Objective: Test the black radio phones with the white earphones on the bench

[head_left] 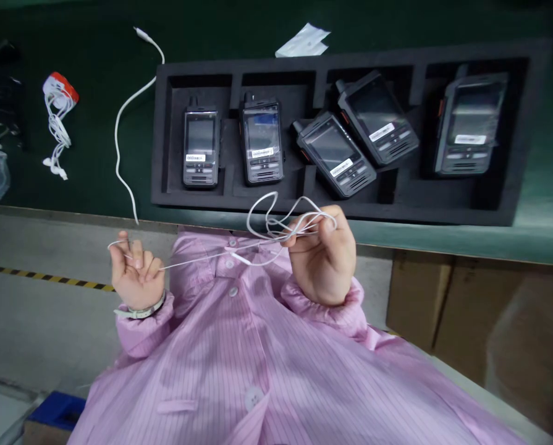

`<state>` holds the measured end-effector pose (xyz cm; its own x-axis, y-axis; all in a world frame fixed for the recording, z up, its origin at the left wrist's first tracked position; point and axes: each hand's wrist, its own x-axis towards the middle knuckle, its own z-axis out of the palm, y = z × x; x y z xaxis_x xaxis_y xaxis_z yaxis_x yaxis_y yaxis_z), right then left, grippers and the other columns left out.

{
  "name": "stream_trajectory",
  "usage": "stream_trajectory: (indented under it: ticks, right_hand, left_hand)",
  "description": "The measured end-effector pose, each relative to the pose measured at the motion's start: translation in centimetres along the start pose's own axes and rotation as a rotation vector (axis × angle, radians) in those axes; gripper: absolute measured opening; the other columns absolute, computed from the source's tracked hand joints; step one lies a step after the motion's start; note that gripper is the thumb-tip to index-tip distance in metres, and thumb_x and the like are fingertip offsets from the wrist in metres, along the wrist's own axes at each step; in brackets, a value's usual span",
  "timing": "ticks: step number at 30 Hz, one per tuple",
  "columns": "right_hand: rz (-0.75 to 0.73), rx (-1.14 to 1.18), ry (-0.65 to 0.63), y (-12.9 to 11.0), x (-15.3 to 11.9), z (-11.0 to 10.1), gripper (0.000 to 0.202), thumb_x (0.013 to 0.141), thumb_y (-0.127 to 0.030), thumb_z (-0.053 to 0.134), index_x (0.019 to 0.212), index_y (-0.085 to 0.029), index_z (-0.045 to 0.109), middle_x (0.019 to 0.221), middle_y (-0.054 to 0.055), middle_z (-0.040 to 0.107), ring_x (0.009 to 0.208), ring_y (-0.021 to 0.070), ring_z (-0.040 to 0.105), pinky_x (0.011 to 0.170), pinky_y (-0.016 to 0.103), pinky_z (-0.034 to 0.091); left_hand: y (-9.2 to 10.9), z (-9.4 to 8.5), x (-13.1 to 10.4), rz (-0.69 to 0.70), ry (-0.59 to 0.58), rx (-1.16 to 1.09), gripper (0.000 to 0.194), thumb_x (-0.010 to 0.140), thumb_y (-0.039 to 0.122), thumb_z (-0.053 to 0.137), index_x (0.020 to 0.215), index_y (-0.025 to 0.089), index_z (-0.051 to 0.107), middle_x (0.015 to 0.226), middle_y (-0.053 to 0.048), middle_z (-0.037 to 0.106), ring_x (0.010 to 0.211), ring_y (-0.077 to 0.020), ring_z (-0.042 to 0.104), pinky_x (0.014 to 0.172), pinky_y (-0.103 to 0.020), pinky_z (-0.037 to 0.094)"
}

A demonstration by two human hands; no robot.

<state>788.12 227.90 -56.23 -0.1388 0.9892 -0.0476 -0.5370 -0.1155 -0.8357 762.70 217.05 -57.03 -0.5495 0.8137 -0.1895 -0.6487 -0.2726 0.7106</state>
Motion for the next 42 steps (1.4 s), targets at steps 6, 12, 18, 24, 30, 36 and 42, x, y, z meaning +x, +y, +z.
stream_trajectory:
  ticks: [6,12,18,24,30,36,42]
  right_hand:
    - [0.206,0.034,-0.143,-0.4,-0.3,-0.6,0.024,0.096,-0.045,0.066,0.091,-0.025,0.055,0.075,-0.004,0.069,0.034,0.0045,0.046,0.025,0.014,0.014]
    - [0.385,-0.157,-0.466,-0.5,-0.8,0.5,0.026,0.099,-0.045,0.062,0.093,-0.020,0.059,0.077,0.001,0.073,0.040,0.0066,0.054,0.037,0.019,0.038]
    - [0.332,-0.278,-0.649,0.4,-0.6,2.1,0.027,0.102,-0.046,0.056,0.095,-0.020,0.059,0.065,-0.004,0.065,0.037,0.0062,0.048,0.037,0.020,0.036]
    - [0.103,-0.565,-0.514,0.5,-1.1,2.4,0.014,0.104,-0.032,0.055,0.093,-0.023,0.055,0.057,-0.007,0.056,0.043,0.0086,0.051,0.044,0.022,0.038]
    - [0.018,-0.327,-0.271,0.3,-0.3,1.4,0.019,0.095,-0.035,0.070,0.083,-0.020,0.068,0.104,0.003,0.062,0.049,0.0023,0.046,0.040,0.020,0.036]
    - [0.130,-0.412,-0.268,-1.1,-0.4,0.6,0.015,0.094,-0.035,0.070,0.089,-0.022,0.077,0.076,-0.001,0.066,0.045,0.0046,0.044,0.040,0.021,0.032]
    - [-0.047,-0.756,-0.425,-2.0,-0.3,0.3,0.013,0.093,-0.021,0.068,0.087,-0.022,0.080,0.083,0.002,0.076,0.078,0.0136,0.068,0.072,0.026,0.052]
  left_hand:
    - [1.3,-1.7,-0.9,-0.016,-0.014,0.397,0.036,0.084,0.033,0.067,0.118,0.023,0.066,0.065,0.004,0.063,0.041,-0.0065,0.043,0.043,-0.017,0.043]
    - [-0.7,0.0,-1.9,-0.109,-0.238,1.454,0.044,0.091,0.055,0.064,0.118,0.022,0.075,0.115,-0.013,0.076,0.105,-0.0271,0.071,0.095,-0.042,0.057]
    - [-3.1,3.8,-2.2,0.048,-0.647,1.006,0.062,0.084,0.044,0.078,0.141,0.028,0.061,0.135,-0.012,0.070,0.116,-0.0253,0.070,0.098,-0.038,0.057]
    - [-3.9,4.9,-1.8,0.069,-0.278,0.856,0.025,0.090,0.040,0.073,0.079,0.018,0.071,0.069,-0.001,0.070,0.062,-0.0104,0.064,0.061,-0.021,0.051]
    - [-3.3,4.2,-1.1,0.005,-0.098,0.361,0.028,0.089,0.043,0.074,0.077,0.018,0.069,0.083,-0.004,0.075,0.073,-0.0125,0.070,0.067,-0.022,0.057]
    - [-0.3,3.0,-0.9,-0.091,-0.068,0.277,0.027,0.085,0.034,0.075,0.068,0.016,0.063,0.040,0.004,0.045,0.041,-0.0084,0.044,0.055,-0.021,0.054]
    - [2.1,1.4,-0.8,0.193,0.076,0.476,0.026,0.082,0.034,0.080,0.075,0.012,0.068,0.038,0.010,0.038,0.036,-0.0040,0.031,0.044,-0.017,0.040]
